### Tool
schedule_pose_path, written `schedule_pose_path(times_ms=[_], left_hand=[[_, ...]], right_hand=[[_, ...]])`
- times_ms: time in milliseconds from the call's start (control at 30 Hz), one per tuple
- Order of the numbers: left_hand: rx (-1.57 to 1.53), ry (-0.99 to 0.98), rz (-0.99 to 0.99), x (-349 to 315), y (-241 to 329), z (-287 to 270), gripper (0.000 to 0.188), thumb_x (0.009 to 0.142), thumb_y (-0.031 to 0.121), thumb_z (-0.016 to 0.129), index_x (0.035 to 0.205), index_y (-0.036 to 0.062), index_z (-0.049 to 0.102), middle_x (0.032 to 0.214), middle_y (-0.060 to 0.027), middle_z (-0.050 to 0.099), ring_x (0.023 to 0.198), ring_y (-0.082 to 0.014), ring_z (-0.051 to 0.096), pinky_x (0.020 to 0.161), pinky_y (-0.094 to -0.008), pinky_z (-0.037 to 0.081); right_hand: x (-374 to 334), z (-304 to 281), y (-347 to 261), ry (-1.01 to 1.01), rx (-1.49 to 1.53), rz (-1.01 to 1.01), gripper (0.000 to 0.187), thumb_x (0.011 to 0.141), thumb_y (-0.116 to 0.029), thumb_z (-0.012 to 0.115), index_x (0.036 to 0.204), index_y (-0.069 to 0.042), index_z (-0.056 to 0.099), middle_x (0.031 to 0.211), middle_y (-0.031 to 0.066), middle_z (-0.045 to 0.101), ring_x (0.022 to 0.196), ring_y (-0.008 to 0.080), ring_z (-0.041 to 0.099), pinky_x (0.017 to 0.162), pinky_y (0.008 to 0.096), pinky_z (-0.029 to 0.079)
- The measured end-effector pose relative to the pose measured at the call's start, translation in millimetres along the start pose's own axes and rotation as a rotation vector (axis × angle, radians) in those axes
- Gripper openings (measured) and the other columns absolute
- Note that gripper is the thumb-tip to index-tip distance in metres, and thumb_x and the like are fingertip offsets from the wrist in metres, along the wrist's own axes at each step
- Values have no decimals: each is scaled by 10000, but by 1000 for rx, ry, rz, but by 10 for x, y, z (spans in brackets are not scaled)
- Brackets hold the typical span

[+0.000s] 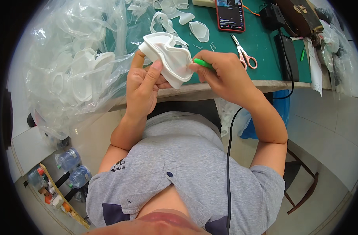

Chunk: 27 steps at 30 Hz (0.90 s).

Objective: Trimming and cleaning excess material from white plastic molded parts using a deburring tool and scissors.

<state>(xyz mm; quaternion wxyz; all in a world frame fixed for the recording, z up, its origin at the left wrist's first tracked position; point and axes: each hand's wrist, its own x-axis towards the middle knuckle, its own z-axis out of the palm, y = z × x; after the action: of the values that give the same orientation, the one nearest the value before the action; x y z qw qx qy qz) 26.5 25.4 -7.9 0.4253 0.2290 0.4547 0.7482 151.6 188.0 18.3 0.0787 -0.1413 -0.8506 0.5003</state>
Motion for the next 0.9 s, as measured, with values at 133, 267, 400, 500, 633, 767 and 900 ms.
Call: schedule_pose_path(times_ms=[133, 267, 400, 500, 633, 767, 900], left_hand=[[-4, 21, 0, -6, 19, -40, 359, 974, 135, 452, 1286, 49, 297, 1108, -196, 605, 961, -242, 651, 784, -356, 569], [-2, -6, 9, -18, 15, -67, 370, 972, 137, 462, 1291, 48, 298, 1113, -194, 607, 978, -234, 645, 797, -360, 563], [-15, -20, 62, -4, -36, -62, 383, 973, 140, 467, 1296, 37, 291, 1128, -198, 601, 1006, -242, 634, 845, -374, 544], [-30, -20, 65, -15, -29, -82, 382, 973, 135, 465, 1295, 30, 287, 1137, -200, 597, 1021, -244, 626, 864, -380, 534], [-27, -40, 59, 3, -37, -57, 380, 975, 129, 459, 1296, 27, 283, 1143, -203, 594, 1038, -244, 616, 875, -384, 527], [-44, -67, 75, -2, -60, -27, 387, 972, 124, 464, 1298, 22, 282, 1145, -204, 594, 1066, -248, 599, 908, -389, 503], [40, -123, 168, -6, -81, -74, 433, 962, 117, 480, 1335, 19, 283, 1163, -187, 591, 1107, -248, 574, 945, -398, 470]], right_hand=[[50, -15, 63, 37, -140, -171, 143, 936, -130, 555, 866, -13, 596, 590, 15, 545, 527, 68, 473, 487, 220, 364], [162, -80, 107, 283, -161, -154, 143, 943, -140, 540, 893, -18, 595, 591, 34, 548, 511, 95, 478, 486, 233, 373], [336, -118, 420, 393, -556, -302, 138, 928, -139, 572, 950, -12, 621, 615, 25, 533, 540, 69, 454, 500, 226, 364], [268, -148, 277, 328, -352, -105, 140, 913, -139, 601, 934, -6, 637, 622, 18, 519, 554, 55, 432, 503, 222, 351], [128, -127, 190, 276, -133, -44, 145, 903, -140, 618, 893, 4, 638, 618, 10, 510, 560, 48, 425, 501, 215, 337], [135, -25, 106, 239, -171, -167, 91, 887, -76, 594, 870, 11, 615, 631, 25, 522, 581, 58, 463, 503, 205, 340], [209, -92, 277, 380, -430, -298, 66, 800, -6, 600, 862, 11, 613, 700, 60, 574, 633, 87, 521, 518, 209, 368]])
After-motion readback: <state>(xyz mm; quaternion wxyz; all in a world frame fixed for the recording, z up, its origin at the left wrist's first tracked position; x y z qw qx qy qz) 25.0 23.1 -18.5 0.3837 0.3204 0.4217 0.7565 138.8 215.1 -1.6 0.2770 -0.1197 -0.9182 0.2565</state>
